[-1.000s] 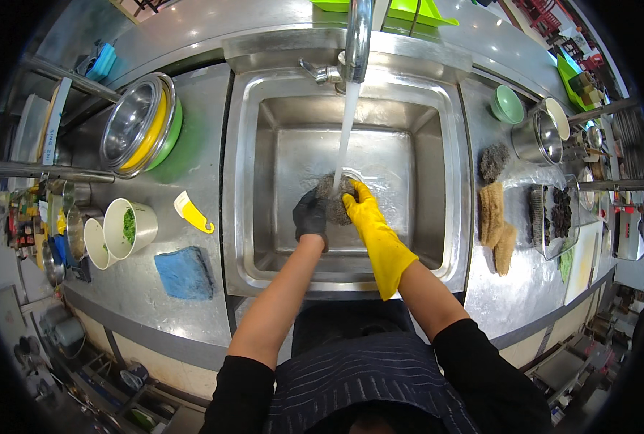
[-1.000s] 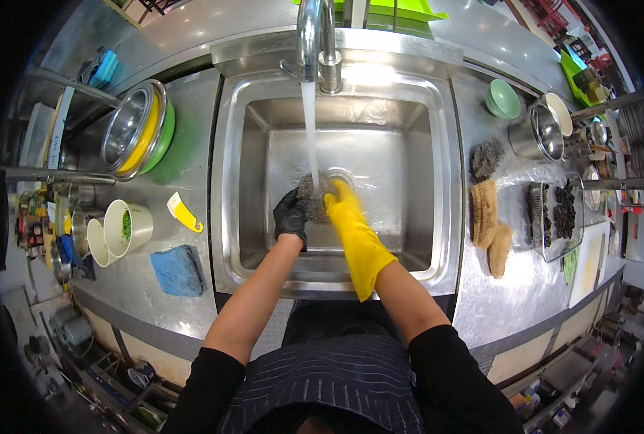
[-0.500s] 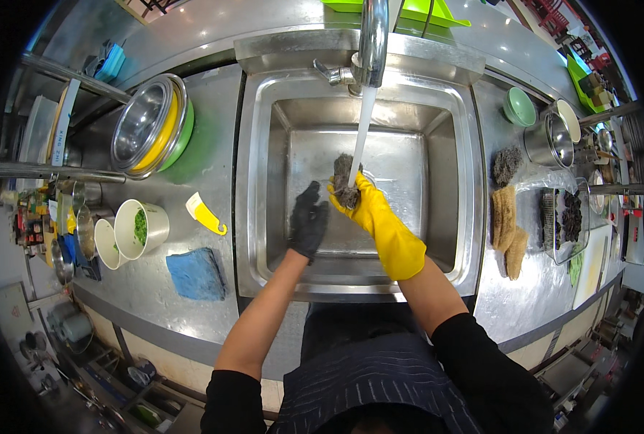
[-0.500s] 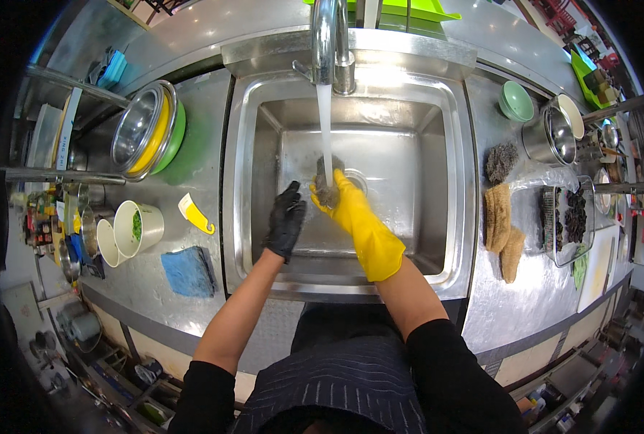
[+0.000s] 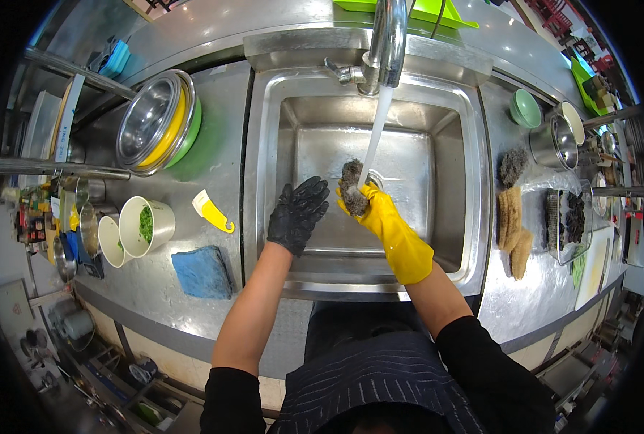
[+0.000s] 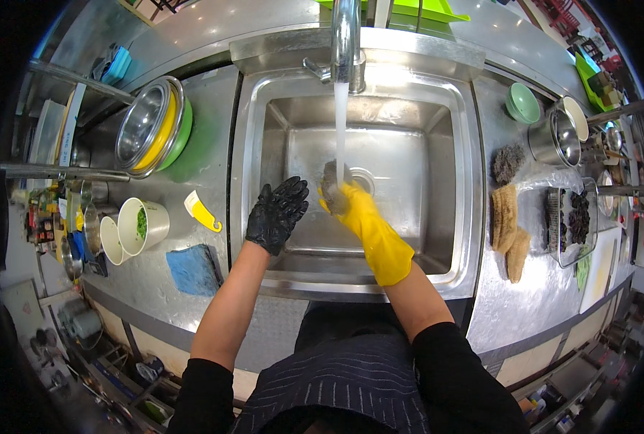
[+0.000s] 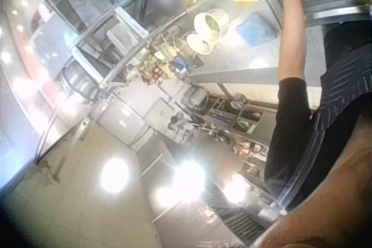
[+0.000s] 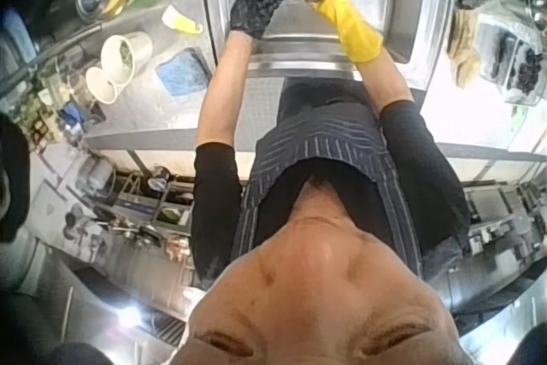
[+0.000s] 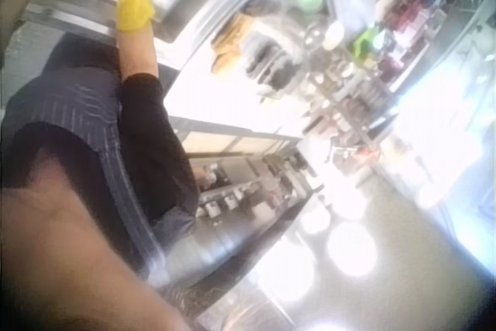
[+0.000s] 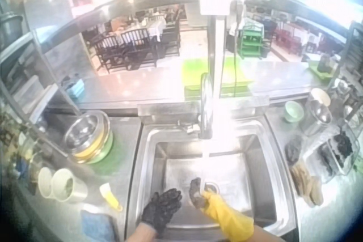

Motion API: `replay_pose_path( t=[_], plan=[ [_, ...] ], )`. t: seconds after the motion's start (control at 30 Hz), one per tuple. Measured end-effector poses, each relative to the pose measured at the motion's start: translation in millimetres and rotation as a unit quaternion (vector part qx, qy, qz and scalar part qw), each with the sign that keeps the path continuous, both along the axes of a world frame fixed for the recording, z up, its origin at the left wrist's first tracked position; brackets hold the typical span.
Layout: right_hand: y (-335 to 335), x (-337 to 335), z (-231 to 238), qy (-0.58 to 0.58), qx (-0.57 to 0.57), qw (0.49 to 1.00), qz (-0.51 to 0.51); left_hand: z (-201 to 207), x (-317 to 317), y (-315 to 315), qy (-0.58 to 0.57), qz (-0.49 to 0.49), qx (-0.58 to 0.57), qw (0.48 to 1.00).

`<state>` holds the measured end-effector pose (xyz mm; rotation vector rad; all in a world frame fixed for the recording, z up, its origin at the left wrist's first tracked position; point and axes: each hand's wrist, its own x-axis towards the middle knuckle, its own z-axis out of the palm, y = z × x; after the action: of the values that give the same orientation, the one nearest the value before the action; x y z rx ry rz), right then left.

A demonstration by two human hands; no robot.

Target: The person scrubs a stainless steel sink using a steel wool pad and a blue cloth while wearing yellow and black gloves. They rinse the sink and tools under running water, wipe the surrounding countertop, and return to scrubbing the sink basin and drain area.

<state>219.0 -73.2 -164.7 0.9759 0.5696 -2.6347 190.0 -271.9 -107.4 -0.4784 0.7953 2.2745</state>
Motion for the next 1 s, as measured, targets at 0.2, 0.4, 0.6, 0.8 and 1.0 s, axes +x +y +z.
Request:
replay_pose_path(
  t=[0.2,0.4,0.6,0.8,1.0],
  plan=[
    [4.4,4.7,-3.8,-0.075,-0.005,0.995,0.061,4.8,-5.0,4.9,0.053,-0.018,-0.196,0.979],
    [-17.2,7.0,-8.3,-0.105,0.067,0.992,-0.002,-15.7,2.0,-32.4,0.275,-0.084,-0.397,0.872],
    [-16.6,-12.0,-14.9,-0.167,0.065,0.984,-0.001,-23.3,8.1,-55.1,0.379,-0.110,-0.465,0.792],
    [-27.8,6.2,-30.2,-0.153,0.091,0.984,-0.021,-34.2,14.5,-61.9,0.391,-0.037,-0.387,0.834],
    [3.8,24.6,-99.3,-0.036,0.050,0.993,0.096,-26.3,5.8,-48.0,0.417,-0.032,-0.414,0.808]
  ],
)
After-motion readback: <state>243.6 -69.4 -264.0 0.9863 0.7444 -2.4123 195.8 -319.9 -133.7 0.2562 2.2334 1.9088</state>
